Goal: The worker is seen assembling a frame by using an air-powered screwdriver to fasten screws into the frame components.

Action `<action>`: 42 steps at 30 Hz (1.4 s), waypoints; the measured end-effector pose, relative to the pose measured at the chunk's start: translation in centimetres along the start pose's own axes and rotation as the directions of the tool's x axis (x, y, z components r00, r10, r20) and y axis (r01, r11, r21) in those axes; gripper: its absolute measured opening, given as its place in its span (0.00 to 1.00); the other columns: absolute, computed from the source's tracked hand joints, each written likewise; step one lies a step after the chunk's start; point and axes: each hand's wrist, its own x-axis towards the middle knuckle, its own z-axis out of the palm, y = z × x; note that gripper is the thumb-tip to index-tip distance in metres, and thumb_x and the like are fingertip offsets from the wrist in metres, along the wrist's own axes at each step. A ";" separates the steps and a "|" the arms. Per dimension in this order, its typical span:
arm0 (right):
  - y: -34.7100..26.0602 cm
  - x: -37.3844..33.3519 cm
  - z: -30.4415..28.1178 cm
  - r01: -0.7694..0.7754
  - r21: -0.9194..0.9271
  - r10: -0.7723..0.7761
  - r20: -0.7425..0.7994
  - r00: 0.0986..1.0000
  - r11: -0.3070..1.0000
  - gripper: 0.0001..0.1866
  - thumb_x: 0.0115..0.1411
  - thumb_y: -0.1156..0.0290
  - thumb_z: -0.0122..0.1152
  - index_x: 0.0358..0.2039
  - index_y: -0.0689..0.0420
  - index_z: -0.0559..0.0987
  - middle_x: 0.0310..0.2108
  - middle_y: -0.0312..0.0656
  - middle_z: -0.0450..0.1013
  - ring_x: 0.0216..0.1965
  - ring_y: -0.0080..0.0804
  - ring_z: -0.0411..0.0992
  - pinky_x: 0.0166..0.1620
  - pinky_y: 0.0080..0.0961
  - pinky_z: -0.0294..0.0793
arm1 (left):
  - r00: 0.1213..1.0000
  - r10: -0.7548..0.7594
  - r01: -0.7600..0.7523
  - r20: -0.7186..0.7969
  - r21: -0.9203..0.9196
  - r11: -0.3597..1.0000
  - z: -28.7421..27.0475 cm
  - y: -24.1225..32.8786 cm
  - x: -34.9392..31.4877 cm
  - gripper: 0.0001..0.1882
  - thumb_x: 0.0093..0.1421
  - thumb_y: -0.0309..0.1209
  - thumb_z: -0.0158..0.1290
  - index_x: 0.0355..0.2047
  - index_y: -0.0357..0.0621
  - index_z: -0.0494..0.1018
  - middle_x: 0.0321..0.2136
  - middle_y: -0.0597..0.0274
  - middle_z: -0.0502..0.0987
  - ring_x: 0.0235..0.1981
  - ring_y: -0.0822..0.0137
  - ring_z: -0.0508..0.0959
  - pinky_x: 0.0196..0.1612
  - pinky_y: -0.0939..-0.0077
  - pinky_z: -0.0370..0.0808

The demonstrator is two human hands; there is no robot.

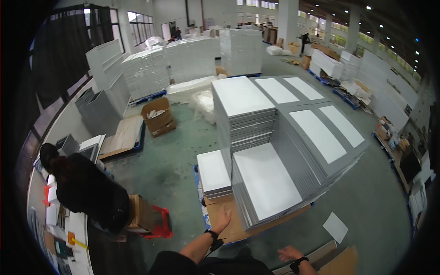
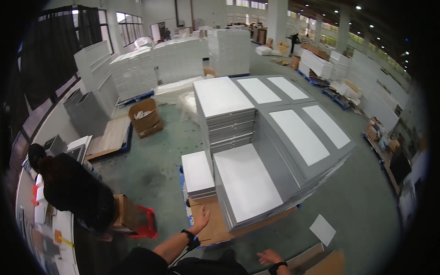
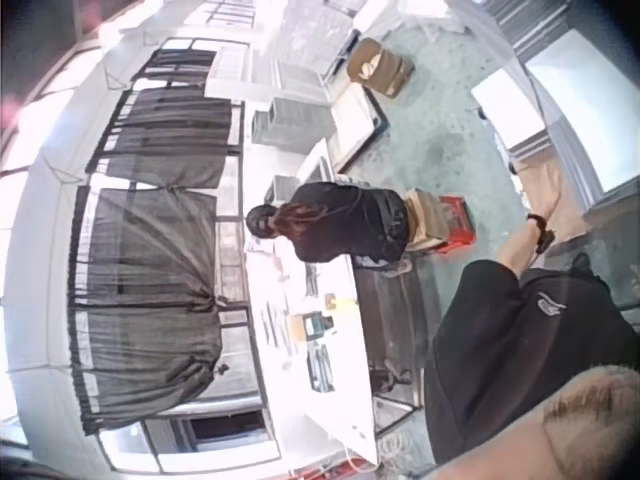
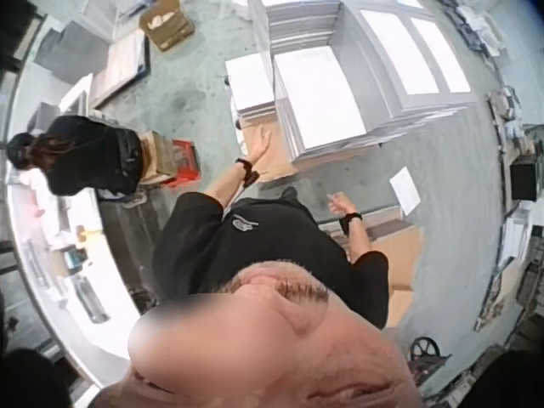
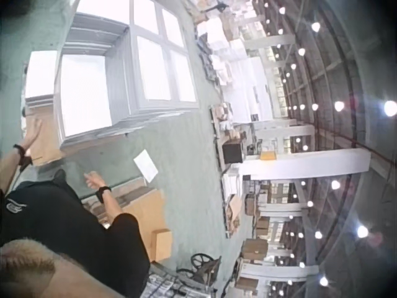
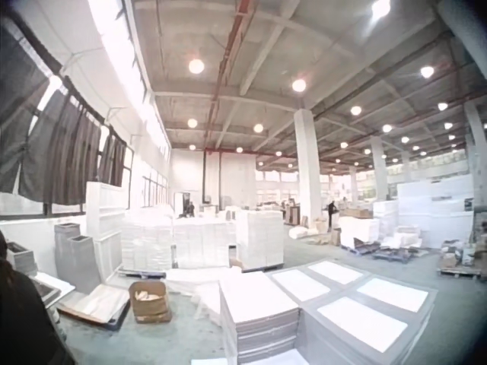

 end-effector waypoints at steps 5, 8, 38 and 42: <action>4.8 0.6 4.9 -0.058 0.070 0.055 0.040 0.998 0.996 0.31 0.66 0.46 0.62 0.49 0.67 0.79 0.40 0.47 0.83 0.35 0.35 0.83 0.37 0.29 0.84 | 0.735 -0.581 0.514 0.350 0.273 0.814 -15.1 -13.4 -20.3 0.25 0.64 0.47 0.49 0.32 0.33 0.80 0.28 0.41 0.82 0.36 0.45 0.84 0.42 0.53 0.77; 2.5 1.3 8.5 -0.005 0.026 0.005 -0.017 1.000 1.000 0.29 0.69 0.46 0.58 0.45 0.66 0.82 0.38 0.45 0.83 0.36 0.35 0.83 0.40 0.30 0.84 | 0.733 -0.359 0.102 0.578 0.429 0.898 -23.3 -17.0 -29.3 0.15 0.63 0.39 0.53 0.42 0.42 0.78 0.33 0.56 0.83 0.32 0.59 0.83 0.34 0.62 0.78; -29.8 -1.6 26.3 0.282 -0.820 0.030 0.342 0.939 0.498 0.27 0.70 0.52 0.58 0.54 0.65 0.77 0.42 0.49 0.80 0.41 0.36 0.80 0.46 0.32 0.79 | 0.513 -0.589 0.829 -0.625 0.181 0.529 -49.9 10.3 -61.6 0.21 0.68 0.40 0.53 0.56 0.42 0.73 0.49 0.44 0.79 0.51 0.44 0.78 0.53 0.54 0.76; -31.6 3.4 27.7 0.327 -0.763 0.031 0.413 0.910 0.557 0.25 0.70 0.53 0.59 0.53 0.64 0.77 0.42 0.48 0.81 0.37 0.37 0.81 0.39 0.34 0.83 | 0.290 -0.723 0.957 -0.627 0.198 0.212 -34.1 4.7 -65.8 0.18 0.63 0.38 0.56 0.46 0.35 0.73 0.38 0.41 0.80 0.43 0.44 0.81 0.45 0.51 0.79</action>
